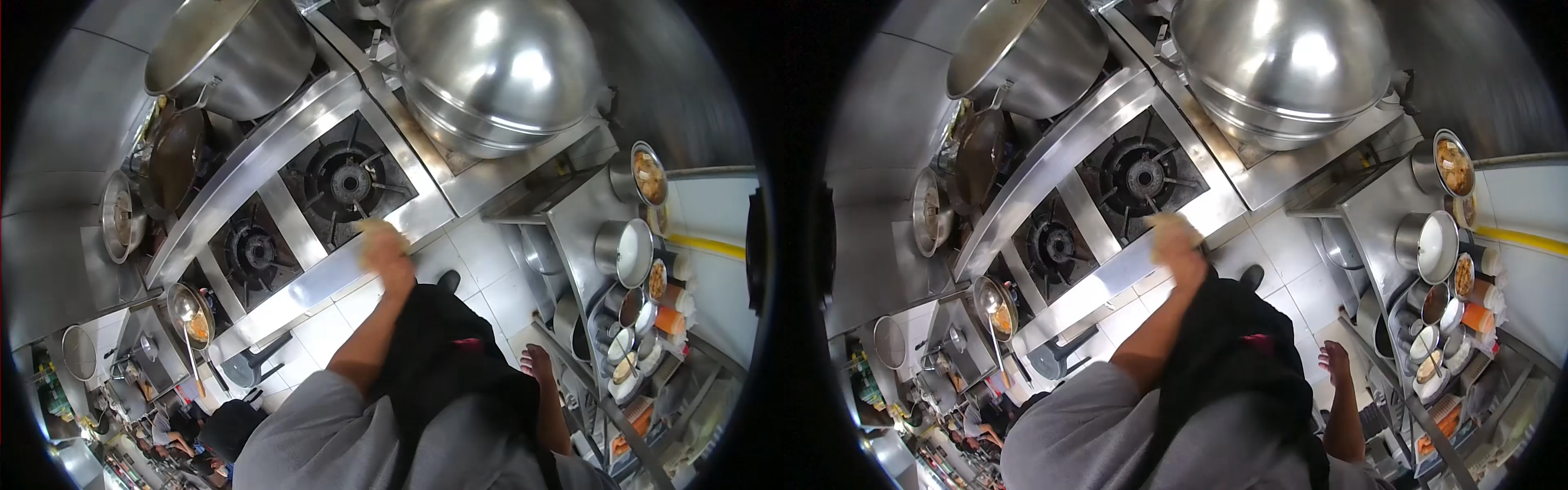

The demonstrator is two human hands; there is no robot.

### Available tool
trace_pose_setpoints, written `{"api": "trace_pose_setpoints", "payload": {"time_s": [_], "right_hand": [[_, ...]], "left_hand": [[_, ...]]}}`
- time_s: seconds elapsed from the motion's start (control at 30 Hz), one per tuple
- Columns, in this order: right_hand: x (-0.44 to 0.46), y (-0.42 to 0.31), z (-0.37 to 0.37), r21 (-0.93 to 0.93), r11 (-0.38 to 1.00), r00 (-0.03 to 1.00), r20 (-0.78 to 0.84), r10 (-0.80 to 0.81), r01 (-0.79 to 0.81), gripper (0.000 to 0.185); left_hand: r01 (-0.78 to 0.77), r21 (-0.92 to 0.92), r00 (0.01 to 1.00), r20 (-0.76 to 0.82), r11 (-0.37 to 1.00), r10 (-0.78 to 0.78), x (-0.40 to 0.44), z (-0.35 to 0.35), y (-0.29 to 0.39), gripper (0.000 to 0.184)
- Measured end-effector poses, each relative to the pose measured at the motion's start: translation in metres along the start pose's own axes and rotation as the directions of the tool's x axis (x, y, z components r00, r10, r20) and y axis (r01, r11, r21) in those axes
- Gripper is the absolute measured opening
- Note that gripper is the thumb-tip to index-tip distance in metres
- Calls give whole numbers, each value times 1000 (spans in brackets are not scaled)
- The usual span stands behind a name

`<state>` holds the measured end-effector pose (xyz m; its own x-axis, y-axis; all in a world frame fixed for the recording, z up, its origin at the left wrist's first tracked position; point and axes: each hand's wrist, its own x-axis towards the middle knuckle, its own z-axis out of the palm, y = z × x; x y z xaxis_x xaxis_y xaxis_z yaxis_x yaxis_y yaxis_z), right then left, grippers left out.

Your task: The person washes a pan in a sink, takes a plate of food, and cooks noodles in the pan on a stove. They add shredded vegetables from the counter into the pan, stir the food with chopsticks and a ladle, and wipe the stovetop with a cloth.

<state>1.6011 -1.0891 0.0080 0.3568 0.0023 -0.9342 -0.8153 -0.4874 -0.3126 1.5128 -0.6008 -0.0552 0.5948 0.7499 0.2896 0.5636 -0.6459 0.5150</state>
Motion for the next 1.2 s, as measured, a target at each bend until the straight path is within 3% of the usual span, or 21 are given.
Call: {"api": "trace_pose_setpoints", "payload": {"time_s": [0.13, 0.27, 0.33, 0.4, 0.47, 0.5, 0.53, 0.57, 0.6, 0.67, 0.7, 0.73, 0.8, 0.87, 0.93, 1.0, 1.03, 1.1, 1.13, 1.17, 1.2], "right_hand": [[-13, -18, 18, -124, 992, 1000, 14, 6, -4, 35], [-24, -32, 21, -90, 995, 999, -41, -35, 31, 33], [-39, -44, 35, 54, 996, 992, -111, -61, 67, 34], [-29, -13, 25, 79, 995, 997, -54, -60, 64, 35], [-30, 7, 30, 43, 998, 999, -9, -48, 48, 37], [-42, 14, 39, -16, 999, 999, -22, -40, 39, 38], [-60, 15, 49, -142, 985, 995, 24, -95, 98, 38], [-63, 28, 60, -129, 991, 999, -34, 42, -46, 37], [-66, 39, 73, -102, 977, 980, -91, 177, -186, 37], [-35, 121, 52, -127, 992, 998, 48, 26, -20, 34], [-39, 130, 52, -156, 987, 995, 97, -11, 26, 33], [-66, 92, 76, -237, 962, 991, -59, 123, -134, 32], [-94, 39, 98, -279, 960, 999, 8, 41, -37, 32], [-84, 42, 100, -118, 988, 995, -14, 96, -97, 33], [-89, 19, 105, -94, 995, 997, -69, -29, 22, 34], [-74, 10, 105, -39, 995, 991, -93, -91, 88, 34], [-69, 7, 106, 15, 995, 991, -100, -93, 95, 36], [-62, 6, 107, 77, 992, 989, -108, -96, 105, 37], [-57, 7, 109, 74, 993, 993, -79, -89, 94, 38], [-56, 7, 112, 69, 994, 996, -48, -79, 83, 40], [-54, 7, 116, 44, 997, 998, -36, -55, 57, 40]], "left_hand": [[-89, -368, 925, 315, 926, 214, 48, 65, 87, 42], [-114, -593, 910, 260, 797, 324, 110, 48, 66, 28], [-185, -608, 983, -101, 772, 156, 154, -19, 24, 25], [-87, -256, 983, -180, 963, 41, 194, -90, -51, 32], [234, -264, 947, -158, 936, -281, 230, -131, -137, 43], [250, -50, 955, -150, 967, -255, 245, -139, -195, 42], [439, 3, 894, -100, 899, -436, 256, -131, -239, 39], [604, 64, 797, -59, 794, -601, 271, -116, -268, 36], [479, 109, 877, -113, 871, -467, 285, -93, -275, 30], [343, 93, 937, -94, 935, -335, 323, -48, -229, 24], [146, 78, 986, -96, 986, -138, 336, -21, -204, 26], [148, 116, 989, 3, 982, -149, 347, 5, -182, 28], [-42, -20, 995, 84, 999, 44, 374, 55, -144, 31], [-139, -101, 986, 84, 985, 148, 379, 80, -110, 31], [-134, -74, 919, 364, 988, 152, 370, 78, -74, 30], [-264, -205, 878, 352, 942, 323, 328, 79, -53, 27], [-365, -114, 864, 326, 924, 382, 294, 89, -45, 25], [-347, -209, 813, 419, 914, 404, 214, 94, -25, 22], [-272, -143, 668, 683, 951, 294, 178, 73, -1, 22], [-379, -280, 718, 512, 882, 472, 134, 86, -2, 30], [-324, -417, 680, 521, 849, 516, 105, 73, 8, 28]]}}
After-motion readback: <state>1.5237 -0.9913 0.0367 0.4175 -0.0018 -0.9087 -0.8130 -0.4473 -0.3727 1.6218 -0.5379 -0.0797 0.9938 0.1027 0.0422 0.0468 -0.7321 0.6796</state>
